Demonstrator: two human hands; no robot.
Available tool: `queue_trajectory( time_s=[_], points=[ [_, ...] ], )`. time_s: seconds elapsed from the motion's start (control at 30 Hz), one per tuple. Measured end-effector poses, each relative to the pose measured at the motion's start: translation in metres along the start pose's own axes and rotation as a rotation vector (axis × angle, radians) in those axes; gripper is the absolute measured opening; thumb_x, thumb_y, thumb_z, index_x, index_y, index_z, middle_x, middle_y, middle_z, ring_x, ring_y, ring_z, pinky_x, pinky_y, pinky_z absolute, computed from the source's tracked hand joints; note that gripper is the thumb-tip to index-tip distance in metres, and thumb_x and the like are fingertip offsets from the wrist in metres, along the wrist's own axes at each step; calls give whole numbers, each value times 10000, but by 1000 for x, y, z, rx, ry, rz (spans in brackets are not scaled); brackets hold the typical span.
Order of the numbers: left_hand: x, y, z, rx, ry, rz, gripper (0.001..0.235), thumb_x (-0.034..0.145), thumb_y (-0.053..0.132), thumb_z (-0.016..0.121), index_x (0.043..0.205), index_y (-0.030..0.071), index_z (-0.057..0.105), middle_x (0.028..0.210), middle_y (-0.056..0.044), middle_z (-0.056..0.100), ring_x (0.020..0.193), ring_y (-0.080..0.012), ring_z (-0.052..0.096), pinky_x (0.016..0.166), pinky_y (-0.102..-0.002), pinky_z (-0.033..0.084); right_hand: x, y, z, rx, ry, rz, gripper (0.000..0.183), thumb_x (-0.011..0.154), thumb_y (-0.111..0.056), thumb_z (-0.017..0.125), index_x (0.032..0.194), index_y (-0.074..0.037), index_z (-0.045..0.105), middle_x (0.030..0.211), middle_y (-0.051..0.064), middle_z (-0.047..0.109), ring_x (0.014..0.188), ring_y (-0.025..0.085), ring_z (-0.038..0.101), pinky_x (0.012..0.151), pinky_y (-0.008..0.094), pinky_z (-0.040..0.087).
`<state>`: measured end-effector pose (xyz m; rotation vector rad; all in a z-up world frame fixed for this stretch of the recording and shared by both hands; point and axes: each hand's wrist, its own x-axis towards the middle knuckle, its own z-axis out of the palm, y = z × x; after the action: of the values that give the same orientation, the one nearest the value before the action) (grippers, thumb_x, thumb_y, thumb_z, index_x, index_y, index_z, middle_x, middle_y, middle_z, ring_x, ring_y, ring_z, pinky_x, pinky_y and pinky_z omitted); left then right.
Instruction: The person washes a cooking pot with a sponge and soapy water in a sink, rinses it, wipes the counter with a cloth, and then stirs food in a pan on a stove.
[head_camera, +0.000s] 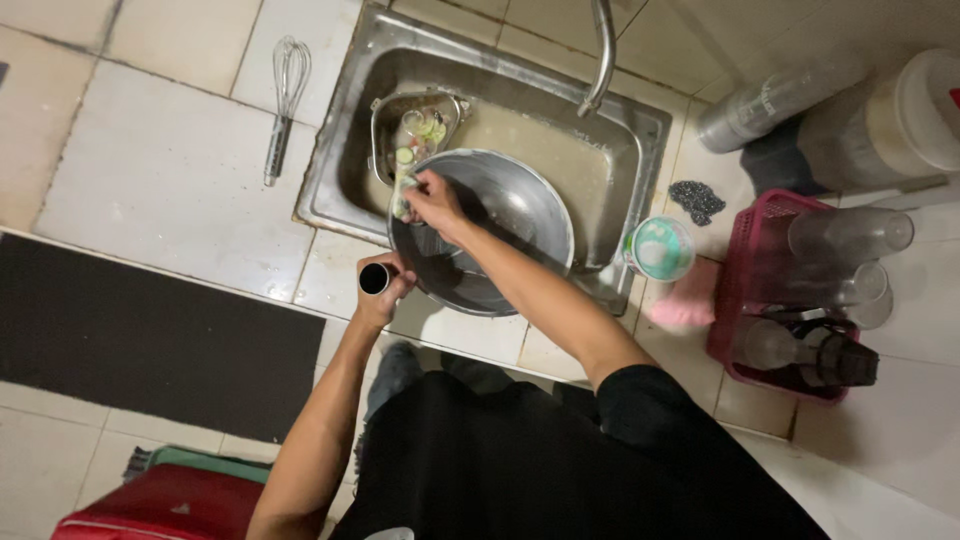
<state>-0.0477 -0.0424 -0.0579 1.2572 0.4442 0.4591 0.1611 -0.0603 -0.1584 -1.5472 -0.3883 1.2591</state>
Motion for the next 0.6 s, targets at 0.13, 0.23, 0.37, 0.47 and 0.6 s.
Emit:
queue_trajectory(
  time_s=[0.13,0.23,0.37,0.47,0.6],
  points=[
    [-3,6,-2,19,-51,84,220,857,92,647,691,32,515,667,-22,578,596,-96,473,548,-259,384,-39,0,6,-169,-231,-52,148,992,-180,641,1053,-53,597,880,42,608,686,77,604,511,271,540],
    [-9,1,-3,53,-28,108,214,848,50,643,685,35,504,637,-20,561,579,-103,480,545,-266,382,-96,0,-19,-366,-511,202,149,960,-175,582,910,-35,574,713,39,552,510,115,537,400,308,442],
    [-18,-7,-4,107,28,152,205,837,25,657,694,26,511,622,-19,536,570,-105,466,541,-273,372,-140,-25,-54,-726,-733,344,187,812,-133,626,972,-75,705,642,30,634,458,110,556,395,323,428],
    [-18,-7,-9,28,-12,155,205,850,39,651,699,29,512,644,-19,542,593,-106,471,562,-277,380,-136,-25,-43,-789,-708,169,246,857,-154,657,1067,-26,670,714,69,651,567,155,614,454,312,484],
    [-8,0,-27,-61,-96,36,223,845,91,653,678,50,510,630,-10,550,584,-97,465,545,-272,364,-67,-21,4,-568,-396,-141,293,793,-140,682,1065,-42,635,955,61,669,792,245,737,648,384,609]
  ],
)
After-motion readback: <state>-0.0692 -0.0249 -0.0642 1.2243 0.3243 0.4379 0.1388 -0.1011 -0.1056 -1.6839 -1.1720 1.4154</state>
